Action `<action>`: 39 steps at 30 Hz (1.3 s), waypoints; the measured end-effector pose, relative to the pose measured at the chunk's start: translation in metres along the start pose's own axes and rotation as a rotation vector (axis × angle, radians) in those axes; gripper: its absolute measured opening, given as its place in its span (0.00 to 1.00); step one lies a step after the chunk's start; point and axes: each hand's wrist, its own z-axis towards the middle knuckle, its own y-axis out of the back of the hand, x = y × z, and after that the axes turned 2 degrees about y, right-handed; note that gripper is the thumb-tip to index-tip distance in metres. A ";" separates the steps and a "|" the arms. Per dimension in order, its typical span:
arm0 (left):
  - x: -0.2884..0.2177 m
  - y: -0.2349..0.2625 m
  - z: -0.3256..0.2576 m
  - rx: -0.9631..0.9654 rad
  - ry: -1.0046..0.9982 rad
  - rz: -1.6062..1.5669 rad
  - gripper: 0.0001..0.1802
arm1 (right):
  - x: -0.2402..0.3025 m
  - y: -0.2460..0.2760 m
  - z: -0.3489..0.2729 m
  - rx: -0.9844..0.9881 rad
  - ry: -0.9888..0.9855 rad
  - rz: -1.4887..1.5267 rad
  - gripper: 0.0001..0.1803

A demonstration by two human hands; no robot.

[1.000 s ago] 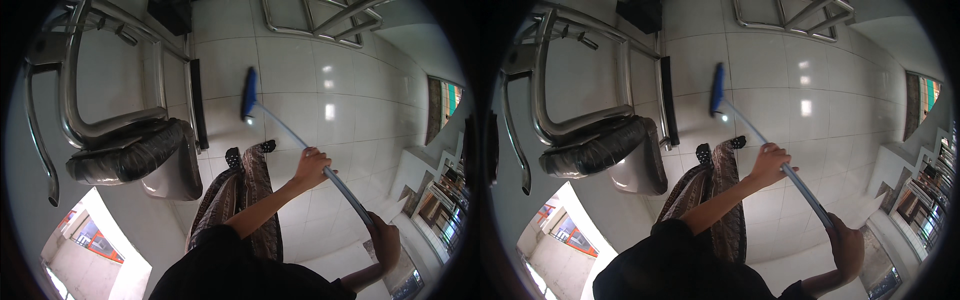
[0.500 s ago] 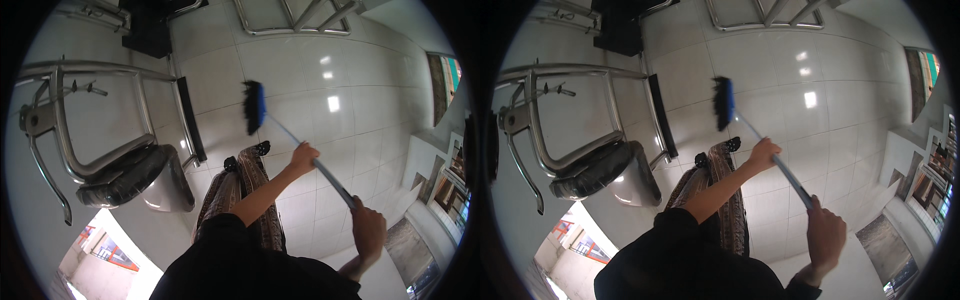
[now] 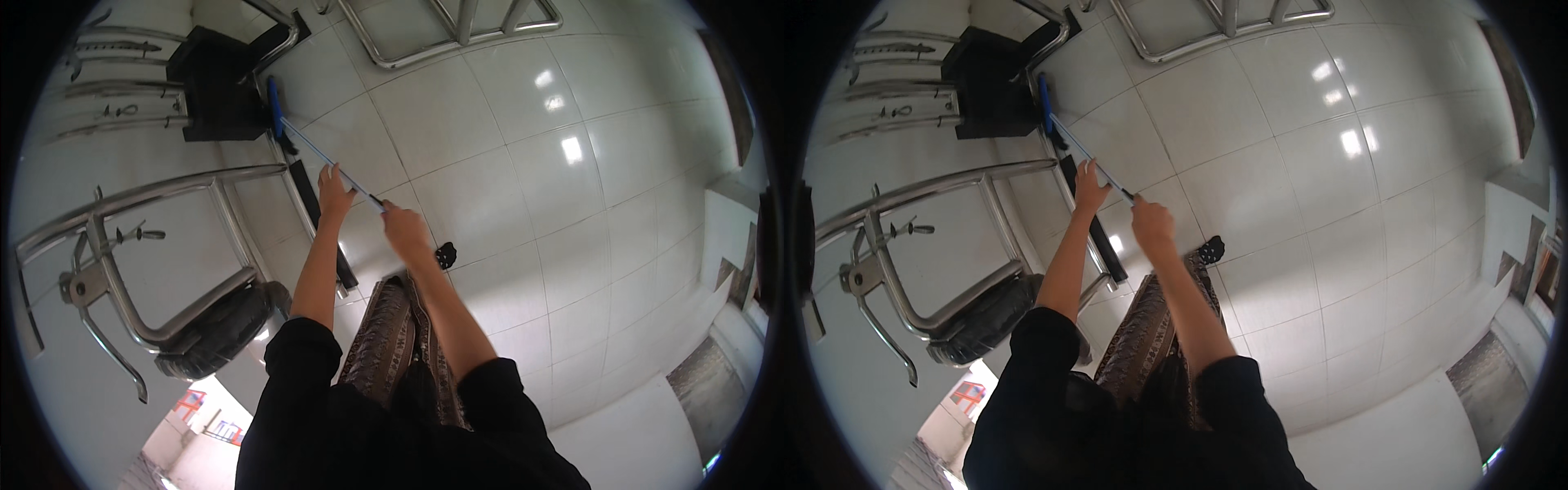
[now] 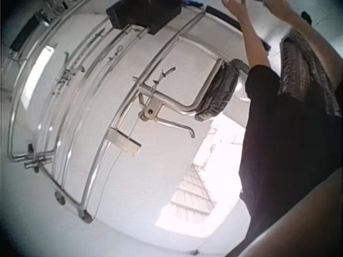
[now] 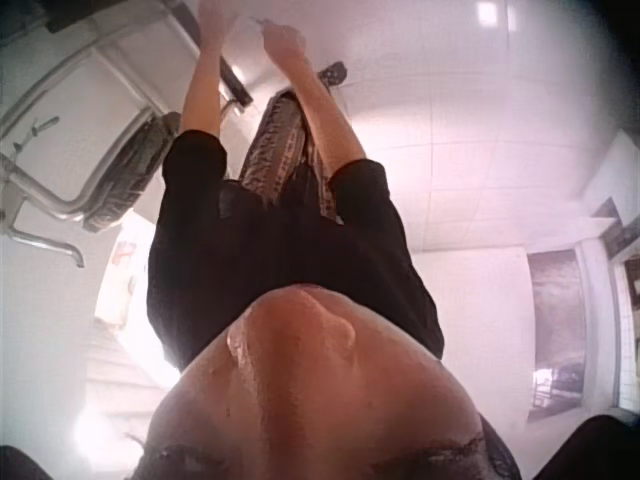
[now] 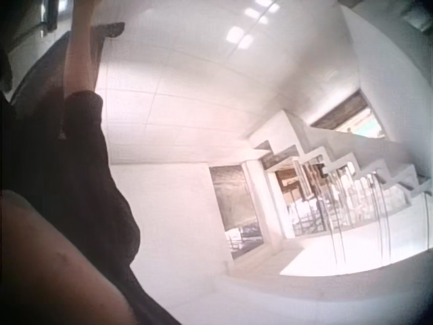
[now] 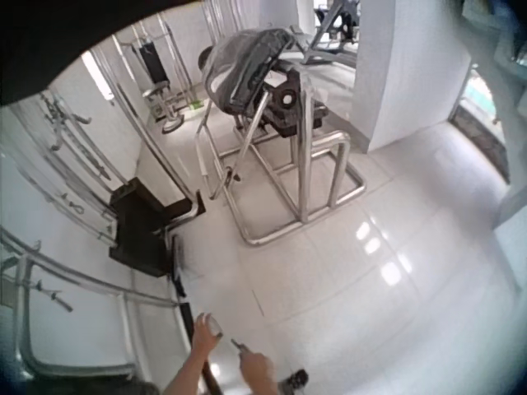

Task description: The person picks up a broom and sweeps the tiled floor of a gym area, moving around exercise equipment and sweeping debris toward a central area.

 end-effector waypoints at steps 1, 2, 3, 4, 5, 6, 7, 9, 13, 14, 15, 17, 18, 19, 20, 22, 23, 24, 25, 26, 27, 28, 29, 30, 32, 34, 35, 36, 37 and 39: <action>0.008 -0.009 0.001 0.096 -0.010 0.077 0.38 | -0.003 -0.017 0.008 -0.021 -0.033 0.036 0.14; 0.012 -0.013 0.002 0.189 -0.012 0.155 0.40 | -0.014 -0.027 0.014 -0.025 -0.065 0.073 0.14; 0.009 -0.021 0.010 0.221 -0.091 0.163 0.41 | -0.031 -0.032 0.018 -0.035 -0.099 0.110 0.15; 0.005 -0.034 0.009 0.265 -0.146 0.171 0.42 | -0.046 -0.037 0.013 -0.018 -0.132 0.145 0.15; -0.001 -0.047 0.000 0.312 -0.196 0.169 0.44 | -0.063 -0.034 -0.001 -0.014 -0.173 0.183 0.16; -0.019 -0.057 -0.009 0.376 -0.231 0.248 0.42 | -0.085 -0.022 -0.015 -0.028 -0.216 0.215 0.16; -0.039 -0.064 -0.017 0.429 -0.267 0.331 0.41 | -0.105 -0.012 -0.035 -0.043 -0.216 0.220 0.16; -0.076 -0.083 -0.044 0.422 -0.409 0.417 0.35 | -0.145 0.008 -0.088 -0.069 -0.268 0.199 0.16; -0.152 -0.137 -0.116 0.514 -0.565 0.256 0.29 | -0.186 0.091 -0.232 -0.040 -0.418 0.103 0.17; -0.175 -0.151 -0.135 0.564 -0.584 0.283 0.28 | -0.180 0.120 -0.262 0.023 -0.517 0.028 0.16; -0.209 -0.159 -0.151 0.644 -0.555 0.126 0.27 | -0.175 0.144 -0.295 -0.055 -0.544 -0.059 0.16; -0.267 -0.158 -0.185 0.634 -0.661 -0.012 0.25 | -0.149 0.196 -0.326 -0.025 -0.649 -0.308 0.15; -0.291 -0.147 -0.188 0.571 -0.709 -0.103 0.23 | -0.139 0.218 -0.335 -0.053 -0.645 -0.374 0.15; -0.309 -0.132 -0.194 0.517 -0.755 -0.195 0.21 | -0.127 0.236 -0.345 -0.075 -0.649 -0.437 0.15; -0.322 -0.115 -0.194 0.478 -0.768 -0.262 0.19 | -0.114 0.256 -0.352 -0.057 -0.635 -0.446 0.15; -0.332 -0.080 -0.187 0.390 -0.781 -0.389 0.16 | -0.084 0.298 -0.348 0.015 -0.652 -0.409 0.14; -0.334 -0.064 -0.189 0.395 -0.740 -0.446 0.16 | -0.069 0.315 -0.345 0.059 -0.703 -0.363 0.14; -0.327 -0.046 -0.192 0.402 -0.694 -0.503 0.15 | -0.066 0.324 -0.351 0.029 -0.607 -0.361 0.13; -0.310 -0.029 -0.190 0.392 -0.626 -0.534 0.15 | -0.074 0.325 -0.345 0.026 -0.480 -0.285 0.13; -0.292 -0.024 -0.195 0.337 -0.596 -0.494 0.15 | -0.080 0.321 -0.341 0.004 -0.390 -0.209 0.13; -0.269 -0.026 -0.196 0.269 -0.564 -0.446 0.15 | -0.089 0.316 -0.332 -0.022 -0.284 -0.132 0.14; -0.232 -0.038 -0.194 0.288 -0.470 -0.450 0.16 | -0.101 0.301 -0.305 0.062 -0.223 -0.130 0.13; -0.207 -0.038 -0.191 0.298 -0.380 -0.320 0.16 | -0.105 0.281 -0.280 0.127 -0.198 -0.132 0.12; -0.171 -0.054 -0.186 0.245 -0.388 -0.273 0.15 | -0.107 0.252 -0.257 0.181 -0.122 -0.243 0.11; -0.107 -0.082 -0.185 0.203 -0.237 -0.255 0.11 | -0.103 0.200 -0.225 0.246 -0.011 -0.382 0.11; -0.112 -0.080 -0.184 0.193 -0.267 -0.315 0.12 | -0.097 0.185 -0.221 0.164 0.059 -0.439 0.11; -0.120 -0.083 -0.182 0.179 -0.277 -0.346 0.13 | -0.100 0.192 -0.227 0.187 -0.012 -0.478 0.10; -0.143 -0.106 -0.180 0.198 -0.322 -0.453 0.15 | -0.101 0.208 -0.242 0.160 -0.088 -0.503 0.08; -0.181 -0.098 -0.174 0.412 -0.260 -0.601 0.17 | -0.090 0.232 -0.252 0.152 -0.191 -0.470 0.06; -0.210 -0.119 -0.154 0.228 -0.463 -0.610 0.20 | -0.062 0.258 -0.247 0.129 -0.267 -0.741 0.07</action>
